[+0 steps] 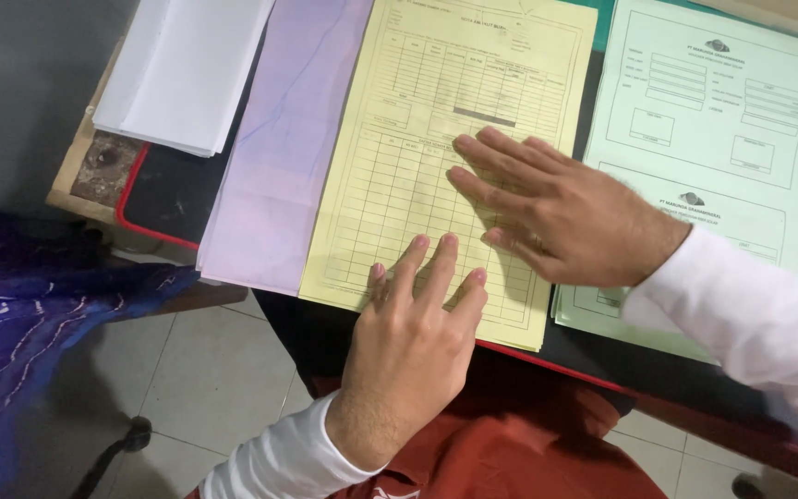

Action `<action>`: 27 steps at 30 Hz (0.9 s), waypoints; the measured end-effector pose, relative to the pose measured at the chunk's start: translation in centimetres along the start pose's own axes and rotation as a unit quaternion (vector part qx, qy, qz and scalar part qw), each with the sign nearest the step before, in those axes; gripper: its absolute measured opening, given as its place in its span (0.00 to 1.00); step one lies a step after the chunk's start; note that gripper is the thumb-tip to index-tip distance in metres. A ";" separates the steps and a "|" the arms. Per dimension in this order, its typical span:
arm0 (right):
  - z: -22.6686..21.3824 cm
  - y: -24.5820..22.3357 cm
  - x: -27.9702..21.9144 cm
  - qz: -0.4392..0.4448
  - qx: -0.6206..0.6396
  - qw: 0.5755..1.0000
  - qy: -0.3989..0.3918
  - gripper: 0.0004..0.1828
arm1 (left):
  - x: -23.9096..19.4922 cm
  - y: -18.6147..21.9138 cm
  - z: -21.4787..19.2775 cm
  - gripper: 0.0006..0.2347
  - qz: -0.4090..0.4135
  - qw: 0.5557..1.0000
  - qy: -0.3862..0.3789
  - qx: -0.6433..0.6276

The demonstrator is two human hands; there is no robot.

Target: Folding printed forms, inserting them into envelopes, and sorting stacks of documents on a desk.

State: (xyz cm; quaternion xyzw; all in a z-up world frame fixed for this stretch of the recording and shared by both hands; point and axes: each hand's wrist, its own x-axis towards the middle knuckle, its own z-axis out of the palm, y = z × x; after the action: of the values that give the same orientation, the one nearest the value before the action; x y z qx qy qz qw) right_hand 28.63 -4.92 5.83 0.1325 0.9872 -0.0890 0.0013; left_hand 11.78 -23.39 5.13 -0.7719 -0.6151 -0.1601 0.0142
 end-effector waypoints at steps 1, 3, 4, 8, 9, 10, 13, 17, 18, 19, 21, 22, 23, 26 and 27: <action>0.2 0.2 -0.2 0.003 -0.002 1.000 -0.010 0.38 | -0.1 0.0 0.0 0.14 0.001 1.000 0.000 0.004; -0.6 2.3 0.3 0.021 0.009 0.999 -0.027 0.41 | -0.2 0.0 -0.1 0.13 0.002 1.000 0.006 0.007; -1.0 3.4 0.6 0.039 0.020 0.998 -0.042 0.44 | -0.2 0.0 -0.1 0.12 0.004 1.000 0.012 0.010; -2.2 6.3 2.5 0.108 -0.002 0.989 -0.097 0.44 | -0.1 -0.1 -0.2 0.11 -0.003 1.000 0.024 -0.010; -2.4 6.2 3.1 0.123 -0.024 0.989 -0.082 0.44 | -0.1 -0.1 -0.2 0.11 -0.004 1.000 0.019 -0.012; -2.6 6.2 3.6 0.138 -0.045 0.987 -0.067 0.44 | -0.1 -0.1 -0.2 0.11 -0.004 1.000 0.014 -0.015; -1.0 0.6 5.6 -0.035 -0.032 0.999 0.009 0.42 | -0.1 -0.3 -0.3 0.12 0.002 0.999 0.033 -0.027; 0.9 -1.0 7.2 -0.147 0.098 0.984 -0.009 0.36 | 0.1 -0.2 -0.7 0.05 -0.006 0.998 0.061 0.003; 0.7 0.0 7.7 -0.137 0.076 0.988 -0.002 0.38 | -0.1 -0.3 -0.6 0.09 -0.004 0.999 0.041 -0.007; 0.3 1.0 8.1 -0.126 0.052 0.991 0.004 0.41 | -0.2 -0.3 -0.3 0.13 -0.001 1.000 0.022 -0.017; -0.4 3.3 8.7 -0.096 0.045 0.994 -0.001 0.43 | -0.3 -0.2 -0.1 0.12 -0.004 0.999 0.028 -0.019; -0.6 4.4 9.0 -0.068 0.039 0.997 -0.008 0.45 | -0.3 -0.1 0.0 0.12 -0.008 0.999 0.034 -0.021; -0.7 5.2 9.1 -0.067 0.039 0.997 -0.007 0.45 | -0.3 -0.2 0.0 0.12 -0.006 0.999 0.033 -0.021; -0.6 7.4 9.3 -0.024 0.060 0.998 0.016 0.38 | -0.2 -0.1 -0.2 0.11 -0.013 0.999 0.037 -0.018; -0.3 8.0 9.2 -0.020 0.055 0.997 0.040 0.38 | -0.2 -0.1 -0.2 0.11 -0.015 0.999 0.034 -0.014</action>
State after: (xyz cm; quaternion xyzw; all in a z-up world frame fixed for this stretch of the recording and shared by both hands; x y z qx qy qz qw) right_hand 21.87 5.18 4.48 0.1159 0.9825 -0.1376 -0.0478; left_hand 11.63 -23.63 5.29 -0.7571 -0.6231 -0.1951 0.0218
